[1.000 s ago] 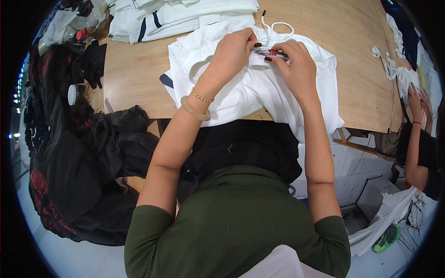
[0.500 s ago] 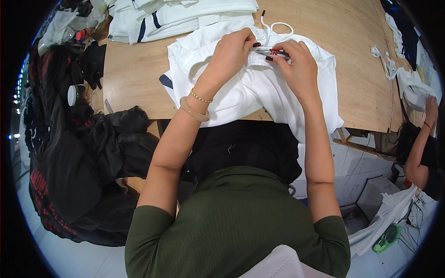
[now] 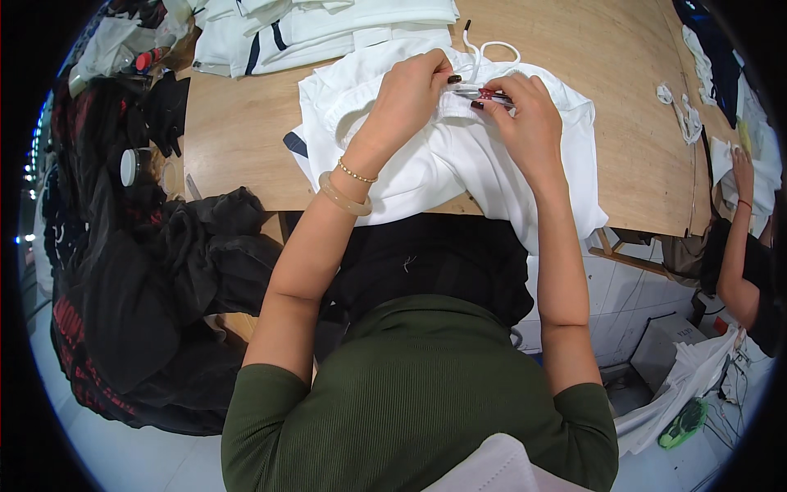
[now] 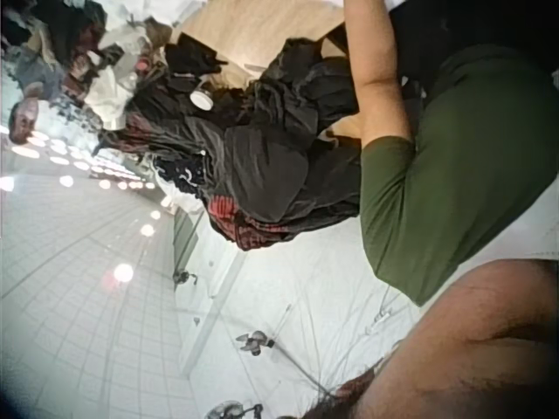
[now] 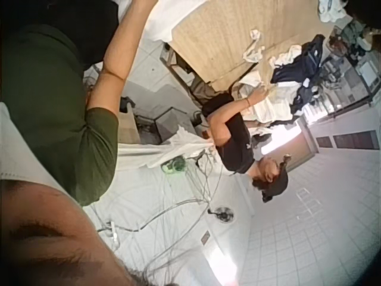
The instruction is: Trimming loose threads from white athletic shorts using small scissors.
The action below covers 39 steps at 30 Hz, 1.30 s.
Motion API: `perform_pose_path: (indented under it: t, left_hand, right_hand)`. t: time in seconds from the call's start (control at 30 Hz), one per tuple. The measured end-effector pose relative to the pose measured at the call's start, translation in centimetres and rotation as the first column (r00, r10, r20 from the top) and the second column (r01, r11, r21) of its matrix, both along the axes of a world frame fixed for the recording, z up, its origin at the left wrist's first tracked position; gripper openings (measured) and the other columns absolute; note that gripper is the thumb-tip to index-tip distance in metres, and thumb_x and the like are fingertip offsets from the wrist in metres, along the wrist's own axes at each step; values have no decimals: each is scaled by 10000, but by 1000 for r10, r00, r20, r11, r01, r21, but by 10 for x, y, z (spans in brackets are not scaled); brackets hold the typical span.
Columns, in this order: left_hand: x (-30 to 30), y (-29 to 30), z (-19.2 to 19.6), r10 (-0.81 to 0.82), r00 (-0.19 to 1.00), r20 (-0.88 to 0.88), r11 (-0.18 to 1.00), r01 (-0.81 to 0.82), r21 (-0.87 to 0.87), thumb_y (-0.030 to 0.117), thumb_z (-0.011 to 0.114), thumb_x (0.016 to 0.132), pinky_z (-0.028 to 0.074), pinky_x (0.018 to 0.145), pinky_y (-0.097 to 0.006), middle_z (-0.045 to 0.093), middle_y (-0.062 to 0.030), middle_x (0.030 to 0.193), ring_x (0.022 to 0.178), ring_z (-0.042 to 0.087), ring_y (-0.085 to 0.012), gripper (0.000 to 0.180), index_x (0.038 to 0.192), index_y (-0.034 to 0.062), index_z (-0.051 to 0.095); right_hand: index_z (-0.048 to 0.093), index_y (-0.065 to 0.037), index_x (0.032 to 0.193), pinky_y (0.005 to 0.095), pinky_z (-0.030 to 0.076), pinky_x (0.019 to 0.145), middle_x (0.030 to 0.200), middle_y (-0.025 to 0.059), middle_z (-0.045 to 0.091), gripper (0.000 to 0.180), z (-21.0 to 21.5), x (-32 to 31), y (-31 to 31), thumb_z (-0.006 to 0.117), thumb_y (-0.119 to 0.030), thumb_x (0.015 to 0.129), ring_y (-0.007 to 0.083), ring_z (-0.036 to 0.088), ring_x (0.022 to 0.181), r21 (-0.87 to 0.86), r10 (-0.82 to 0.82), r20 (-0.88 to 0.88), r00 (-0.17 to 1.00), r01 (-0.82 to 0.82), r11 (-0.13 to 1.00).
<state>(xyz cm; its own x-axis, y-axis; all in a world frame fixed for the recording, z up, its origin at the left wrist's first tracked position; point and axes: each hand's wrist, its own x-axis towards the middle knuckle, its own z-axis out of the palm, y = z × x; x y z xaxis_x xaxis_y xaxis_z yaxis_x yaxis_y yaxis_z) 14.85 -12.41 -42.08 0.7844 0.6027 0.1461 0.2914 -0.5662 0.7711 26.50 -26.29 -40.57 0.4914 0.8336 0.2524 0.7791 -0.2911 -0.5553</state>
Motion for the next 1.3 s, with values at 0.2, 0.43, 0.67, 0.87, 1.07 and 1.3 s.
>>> perform_pose_path:
  t: [0.2, 0.43, 0.67, 0.87, 1.07, 1.3]
  left_hand:
    - [0, -3, 7, 23, 1000, -14, 1000, -23, -4, 114, 556, 896, 469, 624, -428, 618, -198, 727, 678, 592, -384, 130, 881, -8, 597]
    - [-1, -3, 7, 14, 1000, -4, 1000, -14, 2, 115, 556, 896, 472, 627, -428, 620, -196, 733, 682, 597, -381, 130, 885, -8, 598]
    - [-1, -3, 8, -1, 1000, -20, 1000, 1, 2, 100, 554, 890, 475, 626, -418, 622, -196, 735, 685, 603, -376, 117, 887, -10, 596]
    - [-3, 9, 10, 101, 990, 99, 982, -84, -167, 38, 502, 933, 517, 625, -285, 656, -112, 779, 632, 620, -149, 106, 993, -14, 572]
    - [3, 1, 3, 131, 892, 432, 991, -126, -39, 35, 584, 863, 494, 801, -359, 674, -109, 971, 956, 607, -243, 183, 1039, 33, 634]
    - [0, -2, -21, -91, 996, 4, 995, 91, 28, 128, 602, 860, 476, 656, -338, 659, -61, 678, 692, 601, -231, 119, 888, 26, 658]
  right_hand:
    - [672, -84, 855, 332, 447, 642, 796, 2, 616, 150, 1, -1, 1, 699, -213, 782, 197, 531, 793, 15, -4, 9, 1000, 4, 1000]
    - [677, -83, 864, 330, 453, 656, 796, -2, 622, 138, 4, -3, 5, 697, -187, 776, 202, 528, 803, -6, 17, 6, 1000, -17, 1000]
    - [678, -75, 864, 333, 452, 686, 792, -5, 621, 125, 1, -1, 8, 692, -145, 761, 218, 508, 792, 40, 64, 0, 998, -64, 997]
    - [673, -42, 894, 313, 463, 740, 851, 47, 650, 129, -14, 16, 0, 674, -84, 772, 210, 563, 814, 289, -37, -260, 965, 115, 950]
    - [652, 21, 1016, 190, 429, 654, 775, 19, 644, 185, -6, 23, -15, 667, -96, 873, 59, 564, 714, 293, -150, -575, 804, 374, 880]
    - [654, 8, 1001, 186, 393, 631, 771, -18, 600, 169, -6, 17, -19, 665, -111, 881, 50, 511, 707, 280, -150, -580, 801, 369, 886]
